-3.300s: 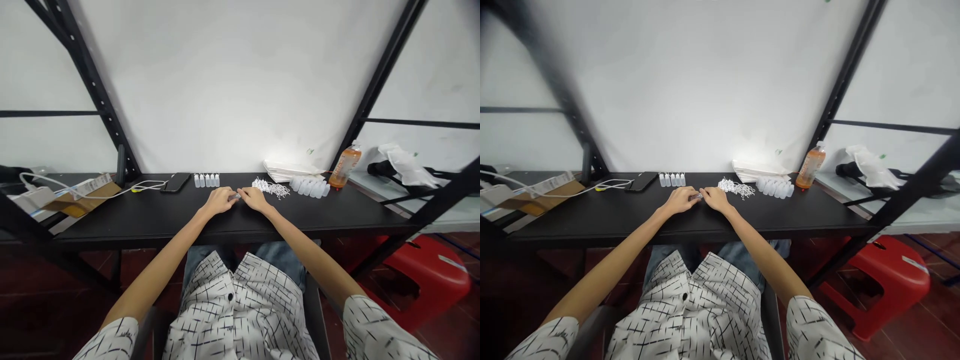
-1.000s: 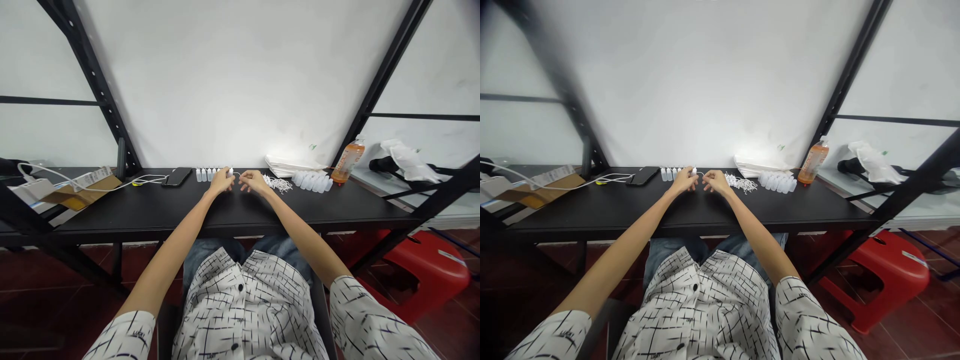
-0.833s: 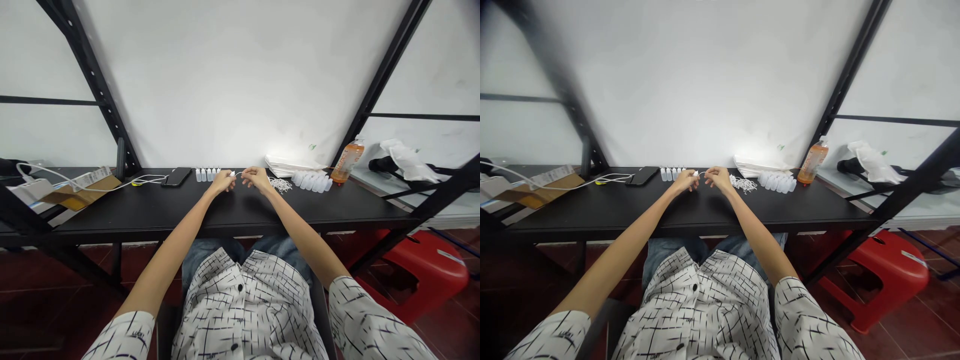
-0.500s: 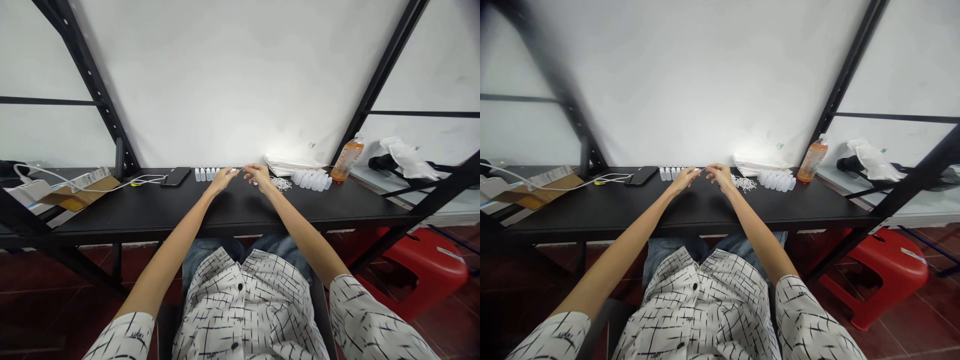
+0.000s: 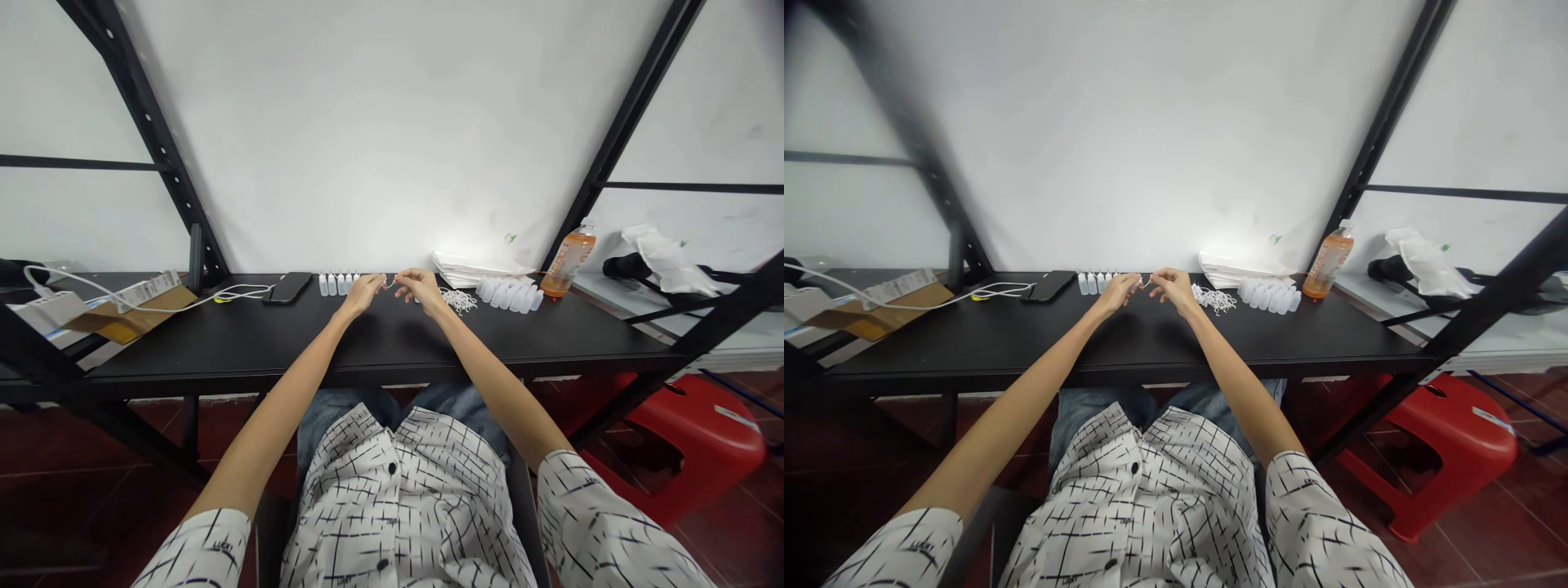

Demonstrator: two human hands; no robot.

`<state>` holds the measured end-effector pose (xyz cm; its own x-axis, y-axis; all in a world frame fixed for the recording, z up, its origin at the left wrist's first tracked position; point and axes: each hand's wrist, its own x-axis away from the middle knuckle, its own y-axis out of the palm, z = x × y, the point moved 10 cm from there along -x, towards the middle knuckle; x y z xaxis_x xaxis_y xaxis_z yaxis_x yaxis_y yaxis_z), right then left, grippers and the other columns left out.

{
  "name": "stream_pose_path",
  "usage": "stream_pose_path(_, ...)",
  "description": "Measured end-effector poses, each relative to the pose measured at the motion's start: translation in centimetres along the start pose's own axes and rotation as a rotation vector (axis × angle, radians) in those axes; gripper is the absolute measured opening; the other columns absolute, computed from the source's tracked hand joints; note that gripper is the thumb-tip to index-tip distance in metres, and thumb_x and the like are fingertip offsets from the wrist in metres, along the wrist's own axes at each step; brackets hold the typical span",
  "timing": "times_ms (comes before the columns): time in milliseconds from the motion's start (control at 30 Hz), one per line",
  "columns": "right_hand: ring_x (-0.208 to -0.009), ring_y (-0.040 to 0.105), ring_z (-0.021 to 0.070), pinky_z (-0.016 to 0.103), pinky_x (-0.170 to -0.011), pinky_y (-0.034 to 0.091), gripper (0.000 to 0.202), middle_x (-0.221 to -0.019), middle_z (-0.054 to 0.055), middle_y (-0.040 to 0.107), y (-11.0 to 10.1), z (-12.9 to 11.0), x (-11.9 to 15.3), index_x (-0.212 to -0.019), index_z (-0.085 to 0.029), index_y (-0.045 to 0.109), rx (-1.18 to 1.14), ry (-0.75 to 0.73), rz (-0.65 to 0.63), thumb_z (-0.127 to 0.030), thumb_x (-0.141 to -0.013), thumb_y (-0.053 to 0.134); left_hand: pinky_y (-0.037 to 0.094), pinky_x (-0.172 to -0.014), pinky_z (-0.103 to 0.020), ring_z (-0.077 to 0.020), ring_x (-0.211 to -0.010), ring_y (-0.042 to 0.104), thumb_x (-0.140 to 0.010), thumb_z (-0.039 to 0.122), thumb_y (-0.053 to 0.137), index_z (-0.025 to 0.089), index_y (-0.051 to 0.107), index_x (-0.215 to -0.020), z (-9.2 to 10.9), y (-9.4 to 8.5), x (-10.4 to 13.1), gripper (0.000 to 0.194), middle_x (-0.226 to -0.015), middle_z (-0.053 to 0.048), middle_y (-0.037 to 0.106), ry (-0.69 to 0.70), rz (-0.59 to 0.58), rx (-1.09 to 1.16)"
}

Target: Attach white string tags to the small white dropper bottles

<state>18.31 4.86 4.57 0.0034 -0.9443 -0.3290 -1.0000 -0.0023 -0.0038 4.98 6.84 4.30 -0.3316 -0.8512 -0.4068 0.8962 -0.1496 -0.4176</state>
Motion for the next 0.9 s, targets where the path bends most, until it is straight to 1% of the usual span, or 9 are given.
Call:
stream_pose_path(167, -0.053, 0.067, 0.0132, 0.016, -0.037, 0.043, 0.015, -0.082, 0.009, 0.074, -0.3, 0.0, 0.1, -0.071, -0.013, 0.062, -0.063, 0.013, 0.028, -0.023, -0.07, 0.073, 0.031, -0.042, -0.022, -0.0119, -0.055, 0.042, -0.089, 0.054, 0.042, 0.014, 0.063, -0.079, -0.7, 0.2, 0.1, 0.046, -0.065, -0.001, 0.045, -0.068, -0.011, 0.024)
stream_pose_path(267, -0.053, 0.067, 0.0138, 0.017, -0.039, 0.046, 0.019, -0.077, 0.007, 0.074, -0.5, 0.2, 0.0, -0.072, -0.014, 0.06, -0.11, 0.011, 0.039, -0.021, -0.065, 0.076, 0.031, -0.042, -0.022, -0.0116, -0.053, 0.041, -0.089, 0.056, 0.04, 0.014, 0.063, -0.08, -1.2, 0.4, 0.0, 0.049, -0.063, 0.0, 0.044, -0.1, -0.022, 0.052)
stream_pose_path(367, -0.051, 0.065, 0.0133, 0.019, -0.042, 0.049, 0.024, -0.067, 0.003, 0.071, -0.6, 0.2, -0.2, -0.076, -0.015, 0.062, -0.137, -0.018, 0.047, -0.019, -0.061, 0.079, 0.031, -0.041, -0.022, -0.0106, -0.049, 0.039, -0.091, 0.051, 0.038, 0.014, 0.062, -0.077, -1.6, 0.7, -0.1, 0.046, -0.061, 0.001, 0.042, -0.123, -0.034, 0.112)
stream_pose_path(467, -0.052, 0.064, 0.0123, 0.02, -0.045, 0.052, 0.024, -0.063, 0.001, 0.068, -0.8, 0.2, -0.5, -0.081, -0.013, 0.067, -0.133, -0.039, 0.063, -0.018, -0.061, 0.08, 0.03, -0.039, -0.021, -0.0099, -0.047, 0.037, -0.09, 0.042, 0.039, 0.013, 0.061, -0.074, -1.5, 0.8, -0.2, 0.04, -0.058, 0.002, 0.039, -0.125, -0.048, 0.164)
stream_pose_path(567, -0.056, 0.064, 0.0123, 0.02, -0.047, 0.052, 0.021, -0.063, 0.001, 0.067, -1.1, 0.3, -0.6, -0.078, -0.012, 0.069, -0.123, -0.043, 0.093, -0.02, -0.063, 0.08, 0.029, -0.038, -0.02, -0.0094, -0.046, 0.036, -0.087, 0.034, 0.041, 0.013, 0.06, -0.071, -1.0, 1.0, 0.0, 0.033, -0.056, 0.002, 0.038, -0.12, -0.062, 0.194)
stream_pose_path(633, -0.058, 0.065, 0.0132, 0.02, -0.047, 0.053, 0.019, -0.063, 0.002, 0.067, -1.2, 0.3, -0.7, -0.074, -0.012, 0.068, -0.128, -0.044, 0.103, -0.021, -0.063, 0.081, 0.028, -0.037, -0.019, -0.0088, -0.044, 0.035, -0.086, 0.031, 0.041, 0.013, 0.059, -0.07, -0.9, 1.1, 0.1, 0.03, -0.055, 0.002, 0.038, -0.143, -0.072, 0.221)
stream_pose_path(767, -0.061, 0.068, 0.0155, 0.021, -0.046, 0.053, 0.016, -0.064, 0.003, 0.068, -1.3, 0.3, -0.6, -0.069, -0.012, 0.067, -0.158, -0.047, 0.104, -0.02, -0.064, 0.08, 0.025, -0.036, -0.019, -0.0068, -0.039, 0.031, -0.087, 0.027, 0.039, 0.013, 0.057, -0.072, -1.1, 1.5, 0.4, 0.027, -0.053, 0.004, 0.036, -0.226, -0.102, 0.309)
stream_pose_path(900, -0.062, 0.068, 0.0158, 0.02, -0.046, 0.053, 0.011, -0.064, 0.004, 0.068, -1.0, 0.2, -0.6, -0.07, -0.011, 0.069, -0.162, -0.047, 0.073, -0.018, -0.068, 0.077, 0.022, -0.036, -0.019, -0.0055, -0.036, 0.027, -0.088, 0.026, 0.04, 0.013, 0.055, -0.073, -1.1, 1.7, 0.6, 0.025, -0.052, 0.005, 0.036, -0.267, -0.131, 0.356)
